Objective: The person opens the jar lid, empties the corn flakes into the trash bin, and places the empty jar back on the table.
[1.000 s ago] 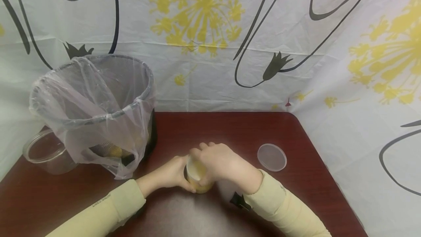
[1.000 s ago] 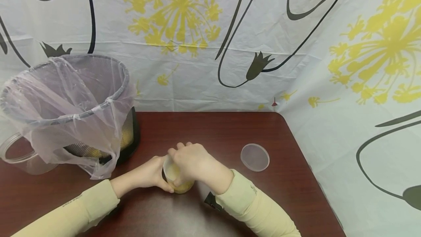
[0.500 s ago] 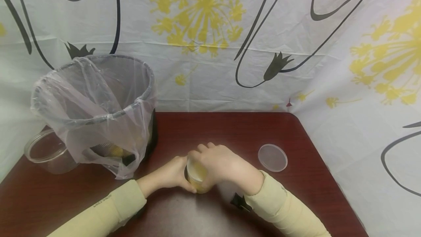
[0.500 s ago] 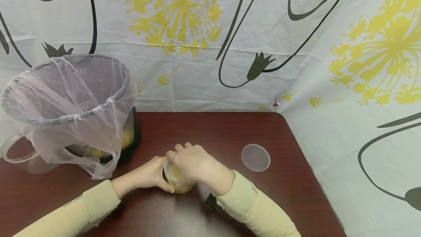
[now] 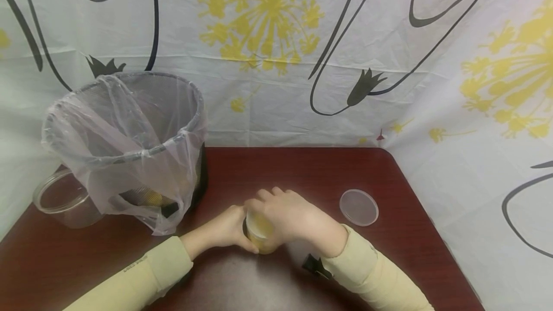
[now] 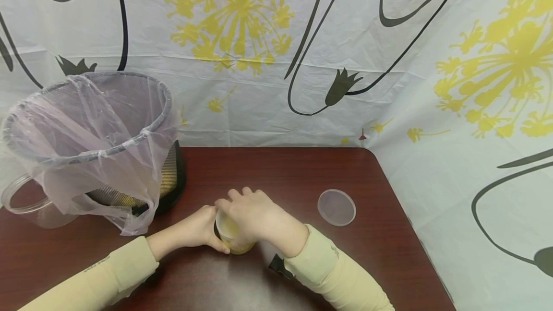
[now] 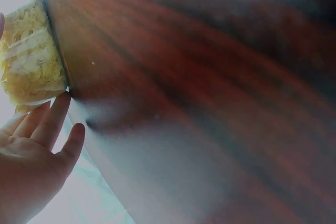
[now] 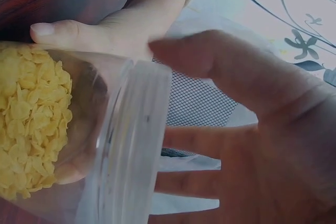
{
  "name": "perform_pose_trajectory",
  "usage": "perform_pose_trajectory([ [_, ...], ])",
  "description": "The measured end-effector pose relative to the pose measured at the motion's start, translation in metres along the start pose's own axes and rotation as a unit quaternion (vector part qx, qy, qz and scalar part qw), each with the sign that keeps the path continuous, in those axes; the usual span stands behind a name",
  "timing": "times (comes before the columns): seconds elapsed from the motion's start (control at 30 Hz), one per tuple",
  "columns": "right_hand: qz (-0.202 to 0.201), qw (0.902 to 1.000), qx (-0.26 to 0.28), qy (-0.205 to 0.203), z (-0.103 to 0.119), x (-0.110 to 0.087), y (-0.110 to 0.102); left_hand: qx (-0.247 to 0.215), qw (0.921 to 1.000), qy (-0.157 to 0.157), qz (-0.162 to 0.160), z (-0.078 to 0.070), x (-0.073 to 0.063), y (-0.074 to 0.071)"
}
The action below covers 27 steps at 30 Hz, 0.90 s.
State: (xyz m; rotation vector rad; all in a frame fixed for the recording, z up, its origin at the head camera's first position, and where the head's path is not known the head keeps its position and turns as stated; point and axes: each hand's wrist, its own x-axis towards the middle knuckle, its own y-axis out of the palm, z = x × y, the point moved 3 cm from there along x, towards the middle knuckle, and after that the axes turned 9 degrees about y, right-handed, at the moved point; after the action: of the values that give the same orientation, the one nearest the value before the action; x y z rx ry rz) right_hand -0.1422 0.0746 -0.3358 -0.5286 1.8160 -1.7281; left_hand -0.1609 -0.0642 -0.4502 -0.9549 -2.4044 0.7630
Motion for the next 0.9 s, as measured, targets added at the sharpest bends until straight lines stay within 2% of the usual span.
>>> perform_pose_trajectory([
  [0.27,0.008,0.9978,-0.016,0.064,0.0014,0.0042,-0.0025,-0.016,0.9998,-0.012,0.003,-0.0007,-0.0007,0.0002],
  [0.43,-0.001,0.9960,-0.035,0.082,0.0011,0.0048,-0.0022,-0.013,0.9999,-0.011,0.003,-0.0015,-0.0005,-0.0002],
  [0.7,-0.006,0.9956,-0.042,0.083,0.0024,0.0050,-0.0014,-0.016,0.9999,-0.005,0.000,-0.0023,-0.0003,-0.0005],
  [0.9,0.008,0.9966,-0.033,0.075,0.0014,0.0057,-0.0010,-0.029,0.9995,-0.010,0.004,-0.0013,-0.0006,-0.0002],
])
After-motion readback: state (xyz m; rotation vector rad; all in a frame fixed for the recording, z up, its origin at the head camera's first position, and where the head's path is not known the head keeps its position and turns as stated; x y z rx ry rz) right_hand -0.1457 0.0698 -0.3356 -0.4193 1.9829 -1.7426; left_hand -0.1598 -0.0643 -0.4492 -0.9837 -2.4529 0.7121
